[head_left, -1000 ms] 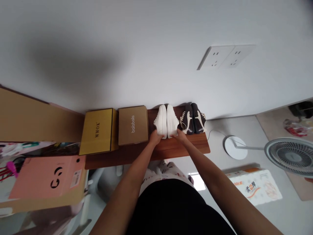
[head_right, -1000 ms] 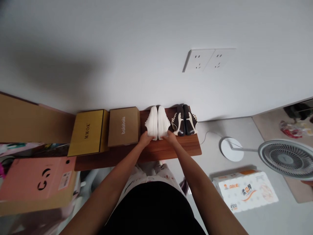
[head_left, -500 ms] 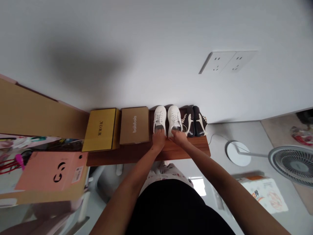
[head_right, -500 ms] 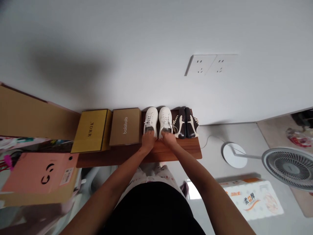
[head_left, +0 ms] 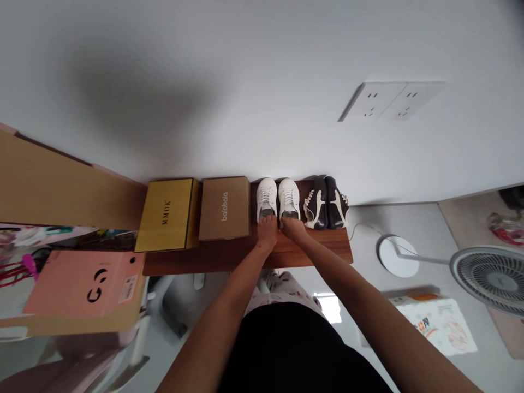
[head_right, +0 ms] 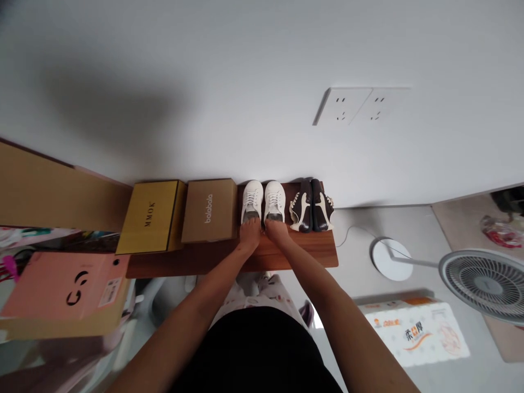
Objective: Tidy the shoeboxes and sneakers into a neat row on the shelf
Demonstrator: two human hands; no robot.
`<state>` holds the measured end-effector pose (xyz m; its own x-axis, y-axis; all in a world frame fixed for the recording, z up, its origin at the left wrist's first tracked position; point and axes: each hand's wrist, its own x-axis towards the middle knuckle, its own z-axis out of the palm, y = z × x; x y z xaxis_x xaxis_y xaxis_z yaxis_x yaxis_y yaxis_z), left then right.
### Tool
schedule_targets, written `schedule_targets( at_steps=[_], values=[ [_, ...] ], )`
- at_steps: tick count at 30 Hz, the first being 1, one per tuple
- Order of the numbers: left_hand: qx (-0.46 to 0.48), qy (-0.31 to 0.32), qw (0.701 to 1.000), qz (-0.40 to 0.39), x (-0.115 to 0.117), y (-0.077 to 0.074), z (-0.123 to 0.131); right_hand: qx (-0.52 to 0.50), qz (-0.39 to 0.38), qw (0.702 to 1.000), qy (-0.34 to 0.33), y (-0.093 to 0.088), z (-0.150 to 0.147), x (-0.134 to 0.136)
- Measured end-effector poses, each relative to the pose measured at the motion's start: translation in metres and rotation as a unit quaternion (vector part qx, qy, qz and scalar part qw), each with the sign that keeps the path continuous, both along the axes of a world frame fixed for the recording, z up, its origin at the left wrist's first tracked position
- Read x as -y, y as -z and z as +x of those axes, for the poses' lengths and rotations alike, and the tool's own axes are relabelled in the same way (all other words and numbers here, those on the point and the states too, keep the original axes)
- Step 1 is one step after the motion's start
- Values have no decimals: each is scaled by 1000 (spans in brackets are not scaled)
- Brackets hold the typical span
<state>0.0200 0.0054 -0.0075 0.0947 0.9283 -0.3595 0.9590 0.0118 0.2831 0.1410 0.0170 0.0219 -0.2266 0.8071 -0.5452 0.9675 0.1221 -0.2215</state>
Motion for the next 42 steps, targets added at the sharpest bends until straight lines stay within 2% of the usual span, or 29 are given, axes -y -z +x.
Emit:
schedule_targets(
  at_steps=[9,18,24,29,32,35,39,42],
  values=[
    [28,-26,999,-15,0,4,3,6,8,1000,-12,17,-1,-4],
    [-10,-3,1000,-18,5,4,8,6,4,1000,1,25,-2,-4],
    [-8,9,1000,-14,7,-5,5,13,73,997,-22,21,-2,9],
    [-22,26,999,3,5,-21,-3,-24,120,992,-15,15,12,26],
    [-11,26,999,29,10,-30,-1,-91,154,984,18,15,38,41],
    [63,61,995,36,19,-29,16,-169,210,960,74,19,75,57],
    [195,105,975,12,27,-8,63,-176,300,903,252,35,132,68],
    [227,63,972,-2,22,13,103,-123,326,863,365,50,167,62]
  ],
)
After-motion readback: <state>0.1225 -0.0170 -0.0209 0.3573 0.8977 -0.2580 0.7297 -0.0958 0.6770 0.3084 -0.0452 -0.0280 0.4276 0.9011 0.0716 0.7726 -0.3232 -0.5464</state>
